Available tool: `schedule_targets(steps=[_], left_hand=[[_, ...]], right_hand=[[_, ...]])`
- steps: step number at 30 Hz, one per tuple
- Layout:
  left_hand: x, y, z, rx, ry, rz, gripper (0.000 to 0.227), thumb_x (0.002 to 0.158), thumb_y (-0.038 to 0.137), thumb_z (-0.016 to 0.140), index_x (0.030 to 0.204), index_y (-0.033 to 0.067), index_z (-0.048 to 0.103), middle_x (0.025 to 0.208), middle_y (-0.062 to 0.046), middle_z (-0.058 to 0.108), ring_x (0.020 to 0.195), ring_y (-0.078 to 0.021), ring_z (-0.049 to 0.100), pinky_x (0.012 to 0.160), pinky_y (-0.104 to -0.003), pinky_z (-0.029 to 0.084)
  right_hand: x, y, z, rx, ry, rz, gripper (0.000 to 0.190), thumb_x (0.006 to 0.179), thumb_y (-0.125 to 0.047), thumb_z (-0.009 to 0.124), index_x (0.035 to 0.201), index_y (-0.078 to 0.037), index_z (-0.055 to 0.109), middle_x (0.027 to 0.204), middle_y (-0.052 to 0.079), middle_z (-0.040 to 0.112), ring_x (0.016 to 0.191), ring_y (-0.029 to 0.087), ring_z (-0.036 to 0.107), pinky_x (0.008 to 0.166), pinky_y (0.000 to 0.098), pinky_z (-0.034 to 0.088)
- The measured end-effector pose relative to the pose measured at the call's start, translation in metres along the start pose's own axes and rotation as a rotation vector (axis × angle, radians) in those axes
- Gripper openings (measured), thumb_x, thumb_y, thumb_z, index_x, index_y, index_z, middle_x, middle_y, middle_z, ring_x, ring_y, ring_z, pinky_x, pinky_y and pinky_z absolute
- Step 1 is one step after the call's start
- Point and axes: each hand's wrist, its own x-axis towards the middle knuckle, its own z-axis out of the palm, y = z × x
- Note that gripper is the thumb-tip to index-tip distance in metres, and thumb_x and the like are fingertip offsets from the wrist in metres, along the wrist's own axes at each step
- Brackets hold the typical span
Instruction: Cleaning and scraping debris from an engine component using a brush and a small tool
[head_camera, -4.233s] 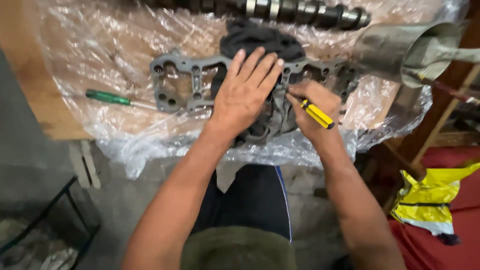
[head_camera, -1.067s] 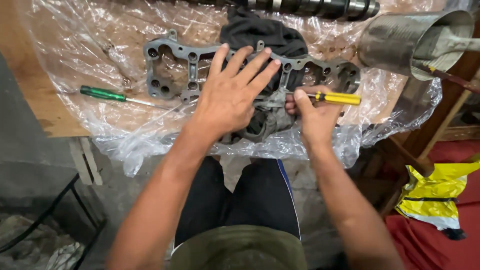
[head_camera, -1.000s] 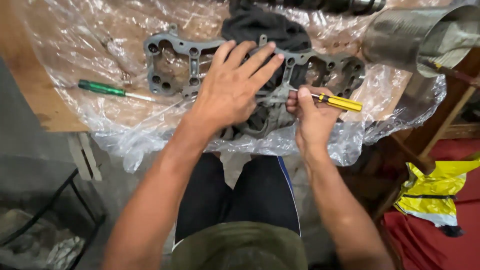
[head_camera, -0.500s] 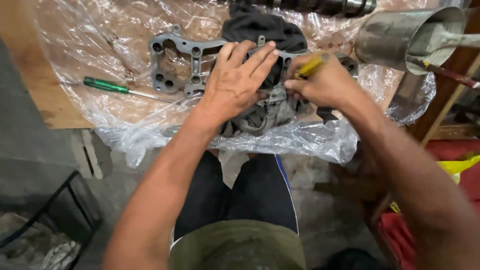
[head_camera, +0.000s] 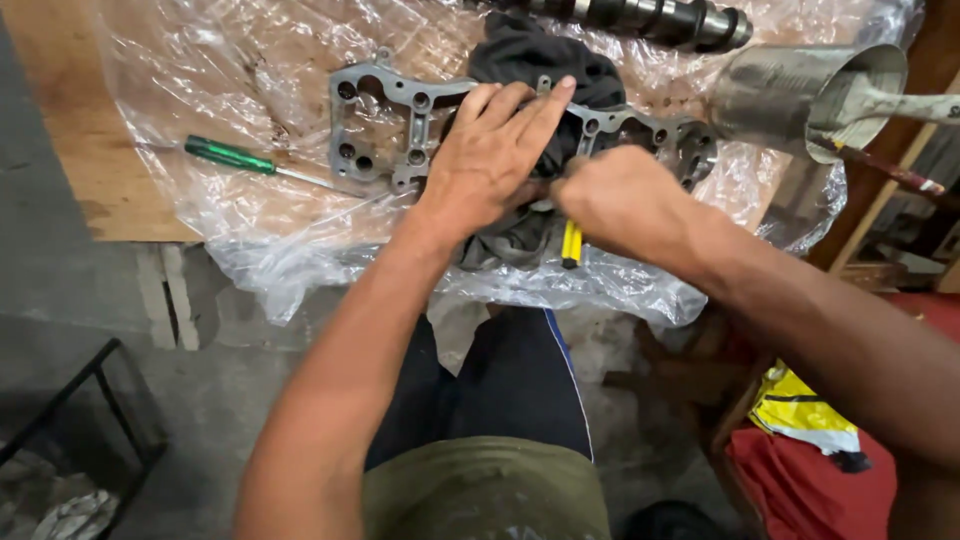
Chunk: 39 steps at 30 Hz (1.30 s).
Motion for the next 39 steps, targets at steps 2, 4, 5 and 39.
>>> schedule_targets(steps=[2,4,5,39], left_hand=[[0.001,0.003,0.001,0.007,-0.016,-0.012,0.124,0.075,0.050,0.094,0.159,0.0003,0.017,0.147,-0.010,0.060,0.130,-0.0302,0.053,0.110,-0.044,0.038],[0.004,0.000,0.000,0.025,-0.025,-0.031,0.124,0.075,0.054,0.093,0.159,0.0012,0.018,0.147,-0.009,0.060,0.129,-0.0289,0.053,0.109,-0.043,0.038],[0.004,0.002,0.000,0.020,-0.076,-0.046,0.125,0.077,0.057,0.091,0.160,0.0025,0.015,0.149,-0.010,0.058,0.133,-0.0295,0.051,0.111,-0.043,0.036],[0.030,0.014,-0.044,-0.075,-0.562,-0.097,0.091,0.087,0.004,0.056,0.163,0.0154,0.007,0.170,-0.007,0.005,0.154,-0.0272,-0.004,0.124,-0.053,-0.007]], right_hand=[[-0.020,-0.007,0.004,0.162,0.045,0.134,0.032,0.093,-0.036,0.052,0.077,-0.011,0.062,0.063,0.002,0.060,0.050,0.019,0.060,0.045,0.0388,0.053],[-0.032,-0.018,0.013,0.313,0.099,0.260,0.070,0.096,-0.073,0.038,0.093,-0.010,0.069,0.072,0.007,0.064,0.056,0.024,0.064,0.051,0.0445,0.056],[-0.038,-0.028,0.023,0.481,0.373,0.319,0.047,0.098,-0.041,0.048,0.098,-0.001,0.071,0.079,0.014,0.070,0.060,0.023,0.066,0.048,0.0373,0.056],[0.017,-0.140,0.072,1.277,1.408,1.002,0.030,0.102,-0.010,0.047,0.125,0.005,0.060,0.104,0.021,0.069,0.088,0.024,0.069,0.077,0.0306,0.061]])
